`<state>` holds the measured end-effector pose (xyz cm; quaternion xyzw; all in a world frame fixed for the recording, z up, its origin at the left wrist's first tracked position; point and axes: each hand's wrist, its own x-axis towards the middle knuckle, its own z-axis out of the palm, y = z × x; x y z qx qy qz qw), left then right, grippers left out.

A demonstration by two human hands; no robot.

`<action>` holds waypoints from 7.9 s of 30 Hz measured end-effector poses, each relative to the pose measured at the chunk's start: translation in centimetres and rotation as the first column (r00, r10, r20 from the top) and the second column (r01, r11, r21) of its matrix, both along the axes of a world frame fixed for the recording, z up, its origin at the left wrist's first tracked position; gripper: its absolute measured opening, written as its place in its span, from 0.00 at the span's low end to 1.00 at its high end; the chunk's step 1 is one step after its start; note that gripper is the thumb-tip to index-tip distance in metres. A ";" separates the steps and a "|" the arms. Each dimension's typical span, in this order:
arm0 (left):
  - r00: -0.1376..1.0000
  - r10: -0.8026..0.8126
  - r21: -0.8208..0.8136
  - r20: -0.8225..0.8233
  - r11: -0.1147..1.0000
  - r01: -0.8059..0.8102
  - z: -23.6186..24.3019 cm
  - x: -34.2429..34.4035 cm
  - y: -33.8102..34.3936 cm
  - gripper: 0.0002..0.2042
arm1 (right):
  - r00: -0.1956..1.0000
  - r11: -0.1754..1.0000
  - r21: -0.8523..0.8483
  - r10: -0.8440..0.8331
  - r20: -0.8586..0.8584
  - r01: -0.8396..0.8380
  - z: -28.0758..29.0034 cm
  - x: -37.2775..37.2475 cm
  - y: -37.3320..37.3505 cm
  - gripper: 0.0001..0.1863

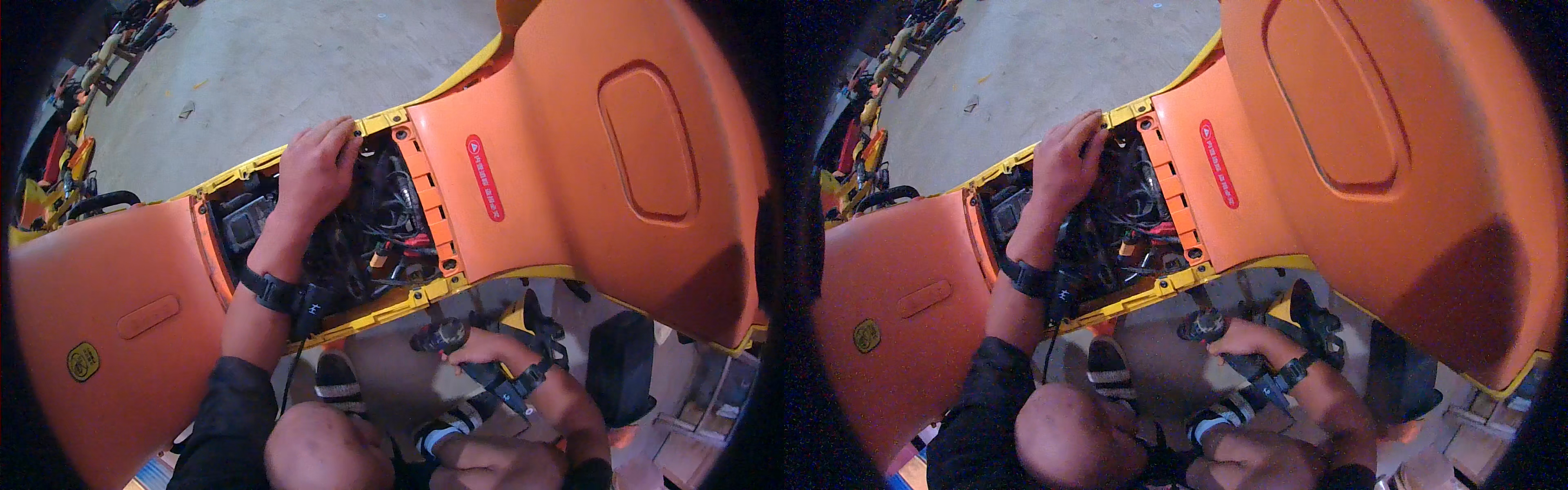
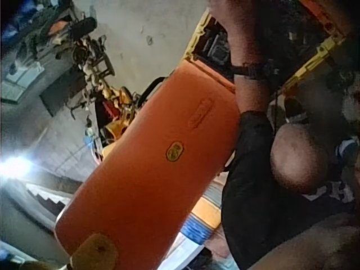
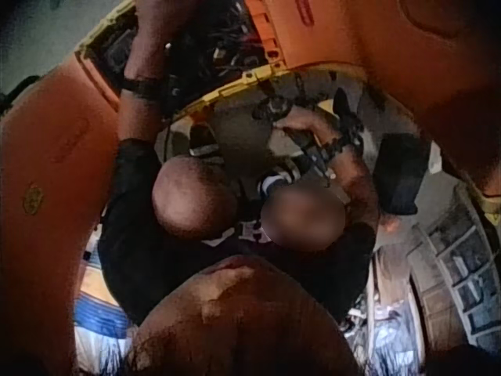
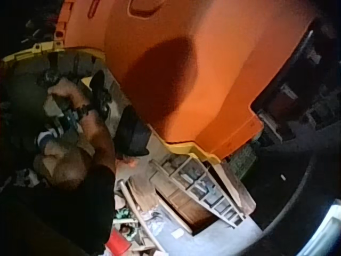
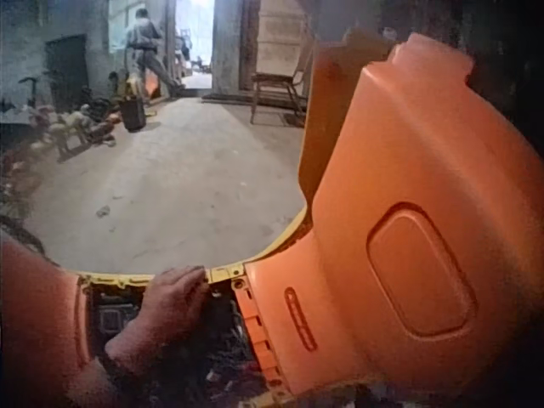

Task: Using a power drill and hands to disassemble and reassemble parts of an electric scooter.

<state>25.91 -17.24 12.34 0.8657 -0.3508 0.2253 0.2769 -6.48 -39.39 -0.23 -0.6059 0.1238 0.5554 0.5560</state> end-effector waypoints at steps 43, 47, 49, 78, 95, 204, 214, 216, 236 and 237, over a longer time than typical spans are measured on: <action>0.986 -0.152 0.161 -0.065 0.974 0.161 5.0 -1.9 -0.3 0.14 | 0.997 0.997 -0.043 0.061 -0.042 -0.063 -0.8 0.3 -0.9 0.18; 0.816 -0.352 0.231 -0.459 0.839 0.492 9.6 -6.7 0.0 0.13 | 1.000 1.000 0.019 0.010 0.016 -0.010 3.8 2.8 0.1 0.24; 0.673 -0.308 0.320 -0.673 0.699 0.640 9.0 -8.4 -1.0 0.11 | 0.995 1.000 0.002 0.020 0.098 -0.020 4.1 2.7 0.3 0.26; 0.351 -0.293 -0.119 -0.889 0.889 0.442 4.3 -12.6 0.9 0.28 | 0.987 0.986 -0.100 0.139 0.079 -0.131 2.1 -0.7 1.1 0.20; 0.156 -0.361 -0.294 -0.919 0.894 0.338 3.1 -12.2 1.1 0.24 | 0.997 0.998 -0.044 0.051 0.062 -0.048 3.5 0.1 1.1 0.21; 0.442 -0.462 -0.294 -0.769 0.869 0.398 0.5 -13.1 1.5 0.20 | 0.923 0.720 -0.577 -0.295 0.248 0.385 28.3 6.0 6.2 0.25; 0.382 -0.489 -0.344 -0.784 0.855 0.388 1.1 -13.0 1.2 0.24 | 0.960 0.743 -0.612 -0.164 0.228 0.272 29.3 8.1 7.2 0.26; 0.397 -0.514 -0.369 -0.760 0.845 0.387 1.2 -13.1 1.1 0.25 | 0.964 0.747 -0.614 -0.145 0.222 0.254 29.8 8.3 6.8 0.26; 0.363 -0.583 -0.464 -0.727 0.807 0.366 0.8 -12.9 1.1 0.19 | 0.906 0.723 -0.691 0.291 0.308 0.003 31.6 10.6 6.9 0.36; 0.346 -0.575 -0.458 -0.741 0.810 0.365 0.8 -12.9 0.9 0.19 | 0.931 0.738 -0.675 0.251 0.265 -0.008 32.1 11.1 7.0 0.37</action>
